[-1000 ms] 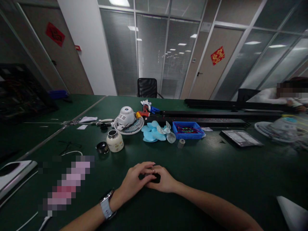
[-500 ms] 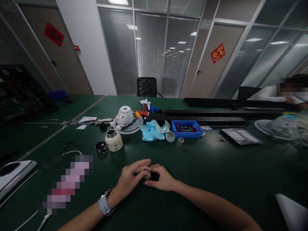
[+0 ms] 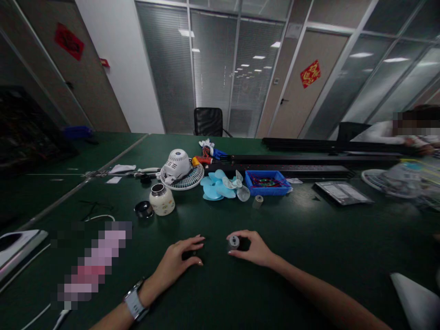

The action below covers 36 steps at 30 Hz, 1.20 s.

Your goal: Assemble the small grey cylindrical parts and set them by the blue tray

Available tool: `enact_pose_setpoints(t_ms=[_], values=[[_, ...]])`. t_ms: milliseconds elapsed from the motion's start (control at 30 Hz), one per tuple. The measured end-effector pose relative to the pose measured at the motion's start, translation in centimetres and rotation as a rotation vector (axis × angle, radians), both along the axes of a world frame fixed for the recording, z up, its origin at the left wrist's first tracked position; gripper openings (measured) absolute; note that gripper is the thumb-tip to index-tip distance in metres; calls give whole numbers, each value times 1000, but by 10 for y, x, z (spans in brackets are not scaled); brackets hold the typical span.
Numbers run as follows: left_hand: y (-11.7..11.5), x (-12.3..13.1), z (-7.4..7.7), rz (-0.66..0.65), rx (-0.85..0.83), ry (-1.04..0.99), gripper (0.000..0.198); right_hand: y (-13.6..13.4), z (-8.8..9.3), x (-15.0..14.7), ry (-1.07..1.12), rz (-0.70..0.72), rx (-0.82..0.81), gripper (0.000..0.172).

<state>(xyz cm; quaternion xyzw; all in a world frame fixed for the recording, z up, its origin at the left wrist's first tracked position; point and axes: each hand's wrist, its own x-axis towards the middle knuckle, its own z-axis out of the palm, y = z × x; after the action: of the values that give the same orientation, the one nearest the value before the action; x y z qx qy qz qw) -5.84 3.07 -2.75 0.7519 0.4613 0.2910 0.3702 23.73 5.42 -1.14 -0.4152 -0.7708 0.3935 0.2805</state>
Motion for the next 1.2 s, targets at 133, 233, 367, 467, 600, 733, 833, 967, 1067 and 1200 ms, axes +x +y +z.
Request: enact_pose_setpoints(t_ms=[133,233,367,467,600,733,833,967,1067,1200], values=[[3,-5,2,77,-28,-32,39,16,-9,65,-48,-175,51,45],[4,-8,2,192,-76,-89,29,39,-16,109,-61,-369,109,47],[4,-9,3,229,-92,-171,34,76,-24,151,-105,-615,200,52],[3,-8,4,206,-103,-223,34,97,-28,167,-120,-703,235,54],[2,-8,5,210,-100,-239,35,94,-25,163,-130,-714,346,63],[2,-8,2,263,-45,-203,34,49,-8,112,-135,-853,749,73],[1,-9,-1,336,1,-118,32,14,8,44,-180,-433,673,50],[-1,-11,-3,377,49,-18,31,3,14,-43,-247,97,336,46],[0,-11,-3,372,71,20,31,13,4,-83,-270,179,261,45],[1,-10,-3,362,89,69,32,22,-10,-106,-309,202,326,29]])
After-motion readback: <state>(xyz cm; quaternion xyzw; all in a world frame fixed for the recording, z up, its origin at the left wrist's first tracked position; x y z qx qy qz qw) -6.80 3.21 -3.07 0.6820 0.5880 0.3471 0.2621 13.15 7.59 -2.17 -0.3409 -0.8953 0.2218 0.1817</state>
